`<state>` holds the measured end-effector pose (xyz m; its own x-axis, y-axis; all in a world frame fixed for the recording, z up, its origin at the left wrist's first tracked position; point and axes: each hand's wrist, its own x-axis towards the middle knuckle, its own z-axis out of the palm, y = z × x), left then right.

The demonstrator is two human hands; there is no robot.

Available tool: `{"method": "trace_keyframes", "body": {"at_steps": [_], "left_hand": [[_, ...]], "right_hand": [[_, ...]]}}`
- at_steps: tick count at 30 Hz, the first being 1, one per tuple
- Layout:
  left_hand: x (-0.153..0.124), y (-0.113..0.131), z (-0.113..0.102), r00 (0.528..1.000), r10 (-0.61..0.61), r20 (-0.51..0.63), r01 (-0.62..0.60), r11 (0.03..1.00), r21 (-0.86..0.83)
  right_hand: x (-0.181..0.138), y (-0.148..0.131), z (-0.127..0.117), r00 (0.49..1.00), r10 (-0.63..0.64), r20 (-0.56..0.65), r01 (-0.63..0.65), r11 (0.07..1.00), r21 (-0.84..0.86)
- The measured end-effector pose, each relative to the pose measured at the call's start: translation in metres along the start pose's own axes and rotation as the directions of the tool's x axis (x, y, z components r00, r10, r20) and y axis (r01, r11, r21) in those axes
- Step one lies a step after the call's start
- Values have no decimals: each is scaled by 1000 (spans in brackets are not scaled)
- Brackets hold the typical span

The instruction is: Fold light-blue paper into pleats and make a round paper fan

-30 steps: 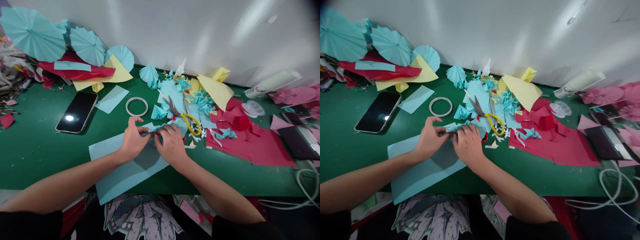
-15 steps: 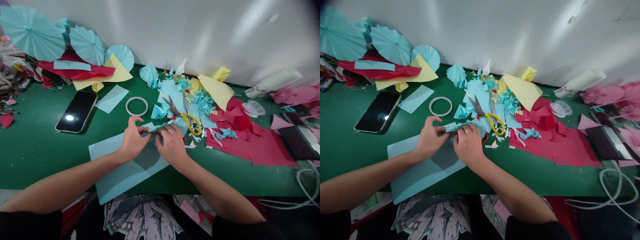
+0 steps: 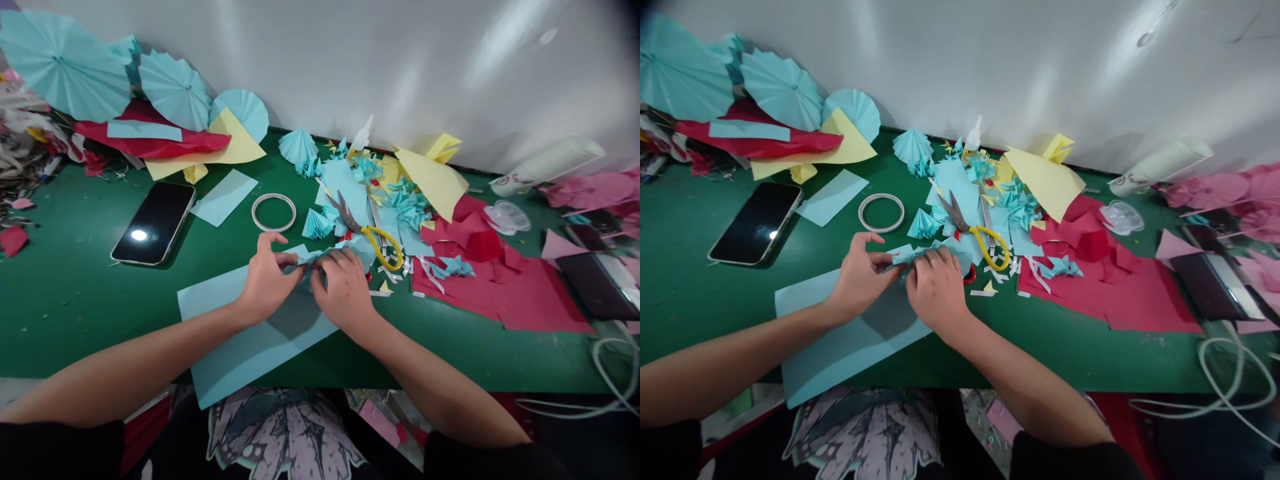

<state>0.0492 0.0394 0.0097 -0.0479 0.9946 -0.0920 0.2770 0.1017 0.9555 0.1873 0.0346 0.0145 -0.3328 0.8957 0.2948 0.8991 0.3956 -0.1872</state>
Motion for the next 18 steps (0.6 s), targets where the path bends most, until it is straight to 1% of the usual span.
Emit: {"method": "trace_keyframes", "body": {"at_steps": [9,14,18], "left_hand": [[1,-1,0,1000,-18,1,18,1000,0],[1,-2,-1,1000,-1,6,1,1000,8],[2,-2,-1,1000,18,-9,-17,1000,18]], "right_hand": [[0,1,1,1000,-4,-8,4,1000,2],[0,2,2,997,-26,-74,26,1000,-10],[-1,3,2,986,-63,-152,54,997,-62]]}}
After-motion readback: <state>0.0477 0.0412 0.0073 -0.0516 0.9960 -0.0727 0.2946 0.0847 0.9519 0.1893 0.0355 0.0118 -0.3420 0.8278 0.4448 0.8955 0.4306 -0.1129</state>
